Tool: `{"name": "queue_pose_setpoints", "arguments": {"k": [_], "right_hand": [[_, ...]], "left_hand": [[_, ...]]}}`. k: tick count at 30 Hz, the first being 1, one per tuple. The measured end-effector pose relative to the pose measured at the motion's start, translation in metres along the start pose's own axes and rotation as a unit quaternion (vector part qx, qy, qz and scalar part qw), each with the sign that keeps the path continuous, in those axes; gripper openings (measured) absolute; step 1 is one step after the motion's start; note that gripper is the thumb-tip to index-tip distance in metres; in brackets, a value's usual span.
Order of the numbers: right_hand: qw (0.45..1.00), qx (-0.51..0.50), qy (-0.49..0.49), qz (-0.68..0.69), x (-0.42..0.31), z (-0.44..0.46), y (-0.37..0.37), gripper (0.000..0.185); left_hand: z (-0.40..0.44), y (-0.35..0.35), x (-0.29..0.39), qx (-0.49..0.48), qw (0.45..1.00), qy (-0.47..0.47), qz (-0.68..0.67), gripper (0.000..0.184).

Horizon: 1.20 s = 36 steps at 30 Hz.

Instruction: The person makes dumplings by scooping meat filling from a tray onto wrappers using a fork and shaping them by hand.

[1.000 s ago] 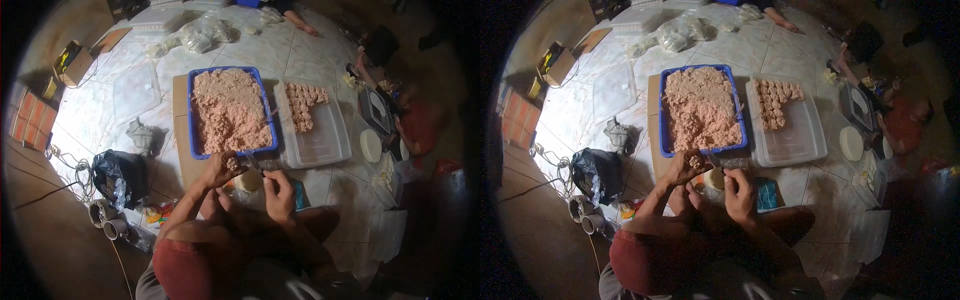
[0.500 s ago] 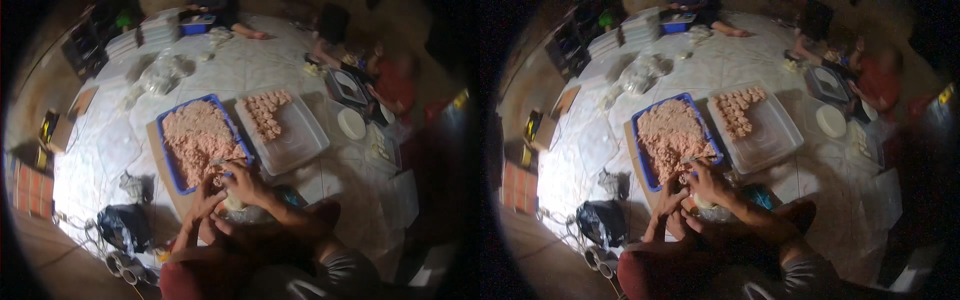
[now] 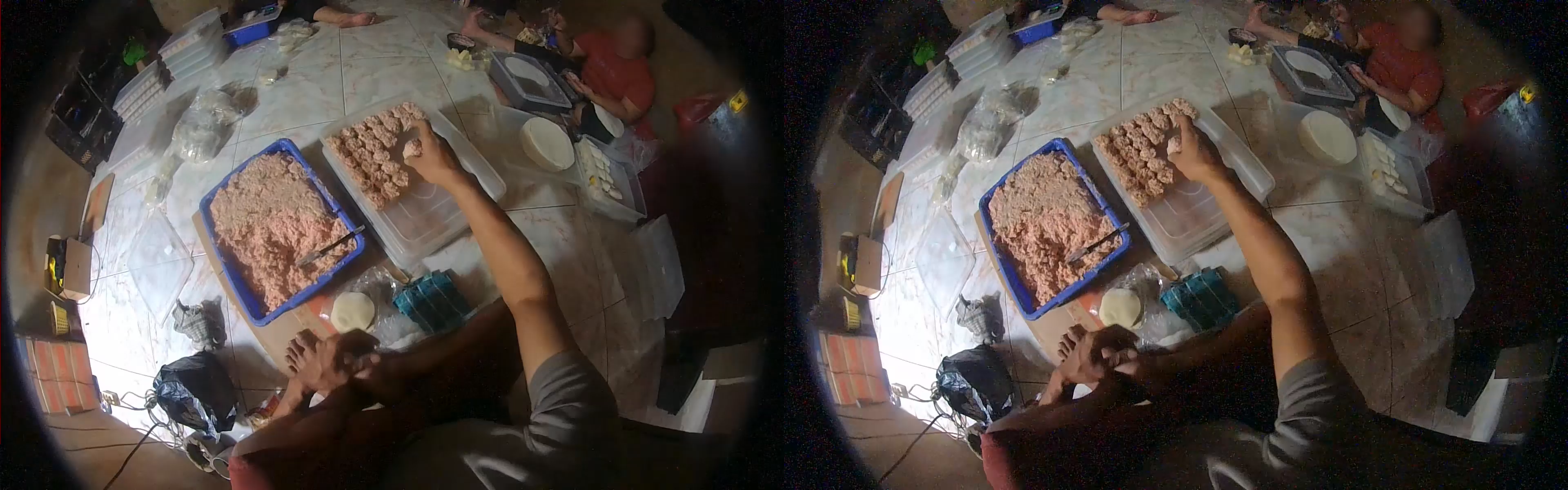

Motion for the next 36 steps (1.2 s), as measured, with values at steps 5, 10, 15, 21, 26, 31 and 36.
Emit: {"name": "queue_pose_setpoints", "arguments": {"k": [5,10,15,21,26,31,36], "right_hand": [[0.992,-0.103,0.011,0.069,0.046,0.02,0.046,0.069],[0.991,-0.088,-0.028,0.093,0.063,0.021,0.065,0.072],[0.992,-0.099,0.0,0.081,0.061,0.021,0.057,0.069],[0.998,0.001,-0.038,0.046,-0.017,0.009,-0.03,0.018],[0.973,-0.088,-0.12,0.175,-0.153,-0.053,-0.017,0.015],[0.945,-0.189,-0.264,0.037,-0.202,-0.079,0.058,0.009],[0.933,-0.272,-0.225,-0.068,-0.183,-0.062,0.124,0.008]], "left_hand": [[0.008,0.01,-0.003,-0.041,0.999,-0.009,-0.023,0.028],[0.019,0.008,-0.009,-0.05,0.997,-0.014,-0.051,0.028],[0.033,-0.007,-0.019,0.01,1.0,0.01,0.023,0.027],[0.057,-0.007,-0.05,0.166,0.951,0.077,0.25,0.041],[0.059,0.011,-0.098,0.235,0.84,0.11,0.477,0.044],[0.055,0.003,-0.098,0.225,0.861,0.18,0.42,0.036],[0.053,-0.018,-0.094,0.263,0.911,0.136,0.288,0.034]]}}
Point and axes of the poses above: each hand's wrist, its own z-axis towards the middle knuckle, its own y-axis out of the palm, x = y × z, the point moved 7 cm from there along z, towards the middle knuckle, and after that the axes turned 12 degrees about -y, right-handed, at the moved point
